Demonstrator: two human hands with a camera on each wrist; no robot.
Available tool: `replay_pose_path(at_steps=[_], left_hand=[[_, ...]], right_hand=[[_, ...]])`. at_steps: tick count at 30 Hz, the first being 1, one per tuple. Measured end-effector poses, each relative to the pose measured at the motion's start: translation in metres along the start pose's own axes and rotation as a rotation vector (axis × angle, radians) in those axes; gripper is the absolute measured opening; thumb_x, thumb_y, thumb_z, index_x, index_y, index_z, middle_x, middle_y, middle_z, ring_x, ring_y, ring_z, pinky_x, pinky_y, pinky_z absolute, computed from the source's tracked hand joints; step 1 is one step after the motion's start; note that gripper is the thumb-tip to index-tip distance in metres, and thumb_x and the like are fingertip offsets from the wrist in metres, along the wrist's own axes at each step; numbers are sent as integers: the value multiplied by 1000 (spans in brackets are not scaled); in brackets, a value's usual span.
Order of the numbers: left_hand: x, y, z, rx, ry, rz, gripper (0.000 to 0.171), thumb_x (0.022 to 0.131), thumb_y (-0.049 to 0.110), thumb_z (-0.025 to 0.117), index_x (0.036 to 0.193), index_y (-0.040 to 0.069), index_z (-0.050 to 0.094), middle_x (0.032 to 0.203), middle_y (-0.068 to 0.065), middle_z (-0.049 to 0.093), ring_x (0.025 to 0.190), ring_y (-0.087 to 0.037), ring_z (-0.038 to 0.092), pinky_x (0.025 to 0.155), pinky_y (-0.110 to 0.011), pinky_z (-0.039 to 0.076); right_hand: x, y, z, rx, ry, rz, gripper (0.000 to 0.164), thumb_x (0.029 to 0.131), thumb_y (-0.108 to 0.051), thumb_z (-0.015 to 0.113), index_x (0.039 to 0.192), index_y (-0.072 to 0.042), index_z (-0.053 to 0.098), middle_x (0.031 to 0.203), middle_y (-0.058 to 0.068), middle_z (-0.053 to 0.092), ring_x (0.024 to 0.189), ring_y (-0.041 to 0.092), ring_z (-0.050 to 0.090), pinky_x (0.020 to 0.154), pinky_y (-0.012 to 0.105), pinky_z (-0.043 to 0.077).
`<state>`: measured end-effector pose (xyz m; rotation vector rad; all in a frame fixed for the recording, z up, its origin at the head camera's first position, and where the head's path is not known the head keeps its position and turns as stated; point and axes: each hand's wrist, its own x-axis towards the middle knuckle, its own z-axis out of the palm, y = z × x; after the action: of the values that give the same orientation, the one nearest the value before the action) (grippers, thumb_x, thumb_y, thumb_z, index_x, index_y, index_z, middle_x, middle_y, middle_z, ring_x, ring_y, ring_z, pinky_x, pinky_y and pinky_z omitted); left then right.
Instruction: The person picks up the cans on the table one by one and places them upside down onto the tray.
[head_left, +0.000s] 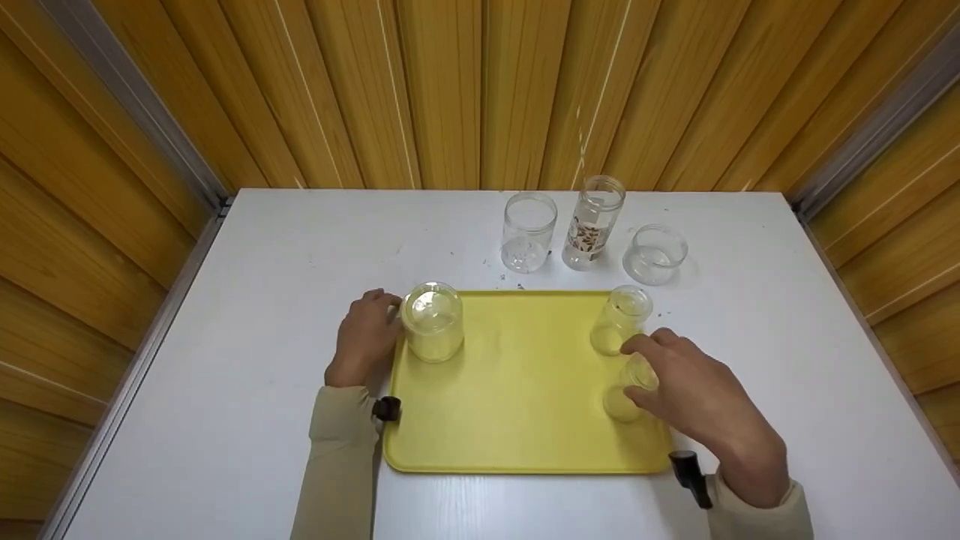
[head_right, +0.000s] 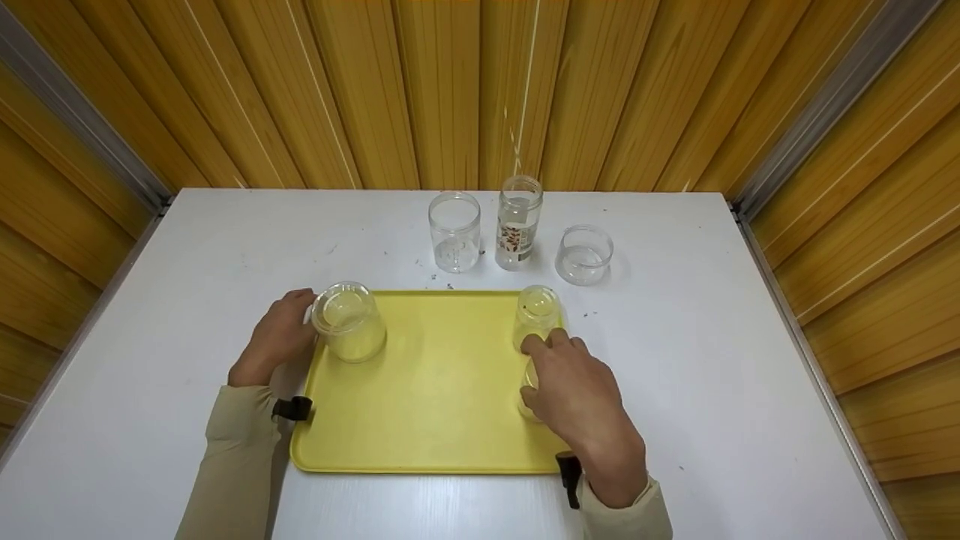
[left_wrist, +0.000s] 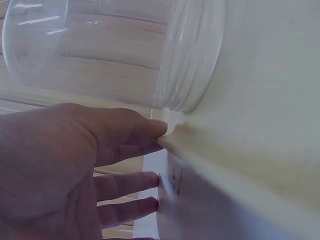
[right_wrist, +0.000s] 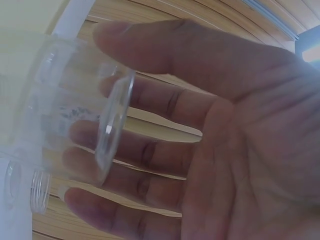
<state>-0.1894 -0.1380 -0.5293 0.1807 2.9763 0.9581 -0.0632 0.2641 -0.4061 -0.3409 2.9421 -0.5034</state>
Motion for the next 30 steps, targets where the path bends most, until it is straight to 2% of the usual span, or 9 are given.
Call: replay_pose_path(at_steps=[4, 10, 15, 22, 30], left_hand=[[0, -1, 0, 5, 16, 14, 33, 102, 18, 62, 123, -4, 73, 144, -35, 56, 131, -57, 53, 101, -70, 48], [-1, 1, 0, -4, 28, 17, 33, 104, 19, 63, 123, -6, 73, 143, -35, 57, 130, -56, 54, 102, -69, 48], [-2, 2, 1, -11, 28, 13, 34, 105, 20, 62, 124, -6, 73, 144, -34, 57, 132, -55, 54, 105, -68, 46], [-3, 2, 0, -33, 14, -6, 33, 103, 15, 60, 125, -6, 72, 146, -34, 55, 135, -54, 51, 108, -68, 44], [-3, 3, -1, -33, 1, -18, 34, 105, 17, 60, 127, -5, 72, 149, -33, 53, 136, -54, 50, 109, -67, 42]], right_hand=[[-1, 0, -4, 17, 7, -1, 48, 87, -19, 88, 130, -8, 69, 115, 8, 64, 97, 29, 63, 72, 49, 55], [-4, 6, -14, 54, 48, 5, 48, 95, -28, 82, 136, -8, 67, 130, 16, 64, 115, 37, 64, 87, 59, 55], [-8, 19, -24, 96, 125, 36, 51, 100, -30, 77, 143, -7, 62, 138, 20, 60, 119, 41, 61, 94, 64, 51], [-9, 38, -29, 146, 298, 21, 51, 100, -25, 77, 144, -3, 61, 140, 24, 57, 127, 49, 55, 99, 68, 44], [-1, 50, -27, 153, 377, 31, 51, 100, -21, 77, 143, 0, 60, 141, 27, 54, 132, 51, 49, 102, 70, 40]])
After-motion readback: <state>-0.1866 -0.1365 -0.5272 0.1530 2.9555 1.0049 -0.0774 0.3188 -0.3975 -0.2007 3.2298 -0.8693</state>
